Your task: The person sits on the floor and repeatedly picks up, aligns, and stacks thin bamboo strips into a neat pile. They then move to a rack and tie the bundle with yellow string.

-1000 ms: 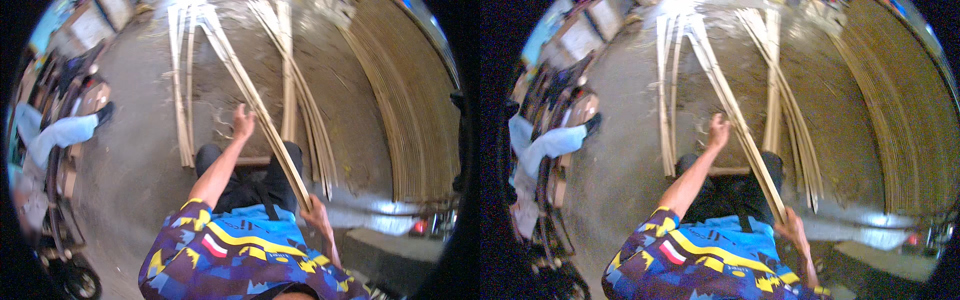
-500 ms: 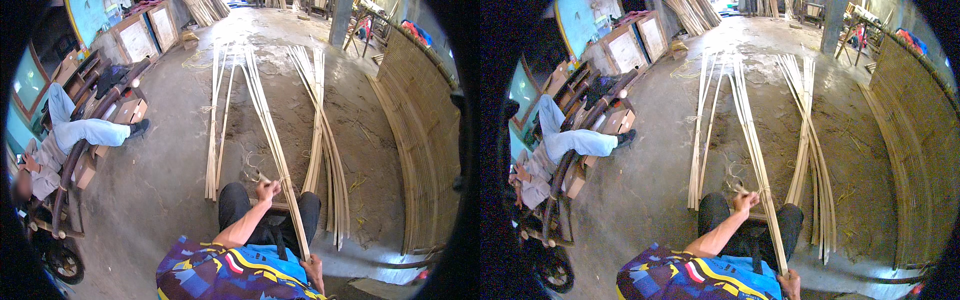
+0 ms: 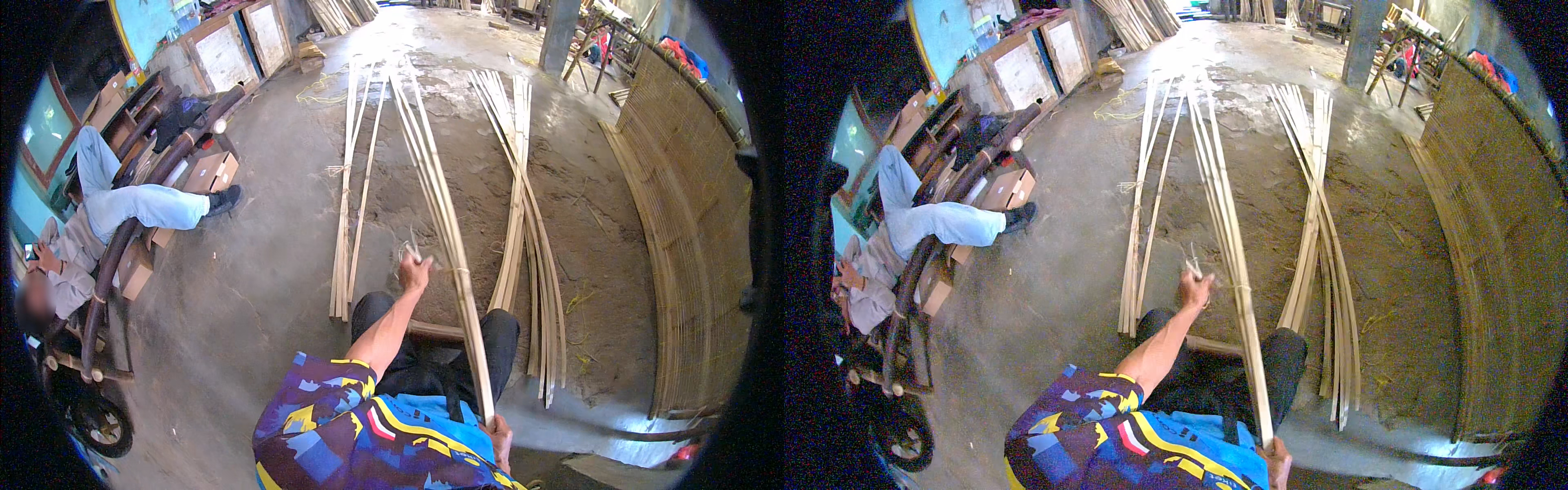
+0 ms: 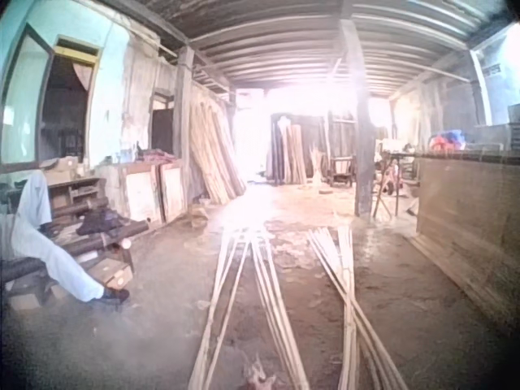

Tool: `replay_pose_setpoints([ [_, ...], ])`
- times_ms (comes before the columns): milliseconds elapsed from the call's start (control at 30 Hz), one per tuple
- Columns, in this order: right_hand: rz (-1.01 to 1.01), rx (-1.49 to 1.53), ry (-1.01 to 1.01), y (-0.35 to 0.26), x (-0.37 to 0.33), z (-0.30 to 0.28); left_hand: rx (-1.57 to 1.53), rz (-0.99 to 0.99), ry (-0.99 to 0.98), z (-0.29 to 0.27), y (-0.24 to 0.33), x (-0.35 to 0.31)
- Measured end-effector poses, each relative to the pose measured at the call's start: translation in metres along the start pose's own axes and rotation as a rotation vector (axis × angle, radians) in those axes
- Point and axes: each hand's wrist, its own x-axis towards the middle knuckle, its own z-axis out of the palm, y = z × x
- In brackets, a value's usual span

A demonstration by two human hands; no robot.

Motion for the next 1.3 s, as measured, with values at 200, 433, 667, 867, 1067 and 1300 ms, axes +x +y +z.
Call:
replay_pose_setpoints([
  [200, 0.065, -0.195, -0.082, -0.007, 0.016, -0.003, -0.581, -0.273, -0.544, -0.005, -0.022, -0.089],
  [433, 0.115, -0.298, -0.013, -0.006, 0.023, -0.010, -1.418, 0.232, -0.594, -0.066, 0.107, 0.002],
  [667, -0.044, -0.070, 0.094, -0.016, 0.024, -0.013, -0.809, -0.798, -0.629, -0.080, 0.010, -0.025],
  [867, -0.100, -0.145, 0.031, -0.057, 0.068, 0.003, -0.765, -0.734, -1.213, -0.028, -0.011, -0.135],
  [1067, -0.101, -0.266, -0.100, -0.089, 0.145, 0.087, -1.140, -0.714, -1.081, -0.005, 0.001, -0.121],
  [1300, -0.063, -0.239, -0.376, -0.099, 0.167, 0.119, -0.957, -0.891, -0.820, -0.013, -0.045, -0.087],
])
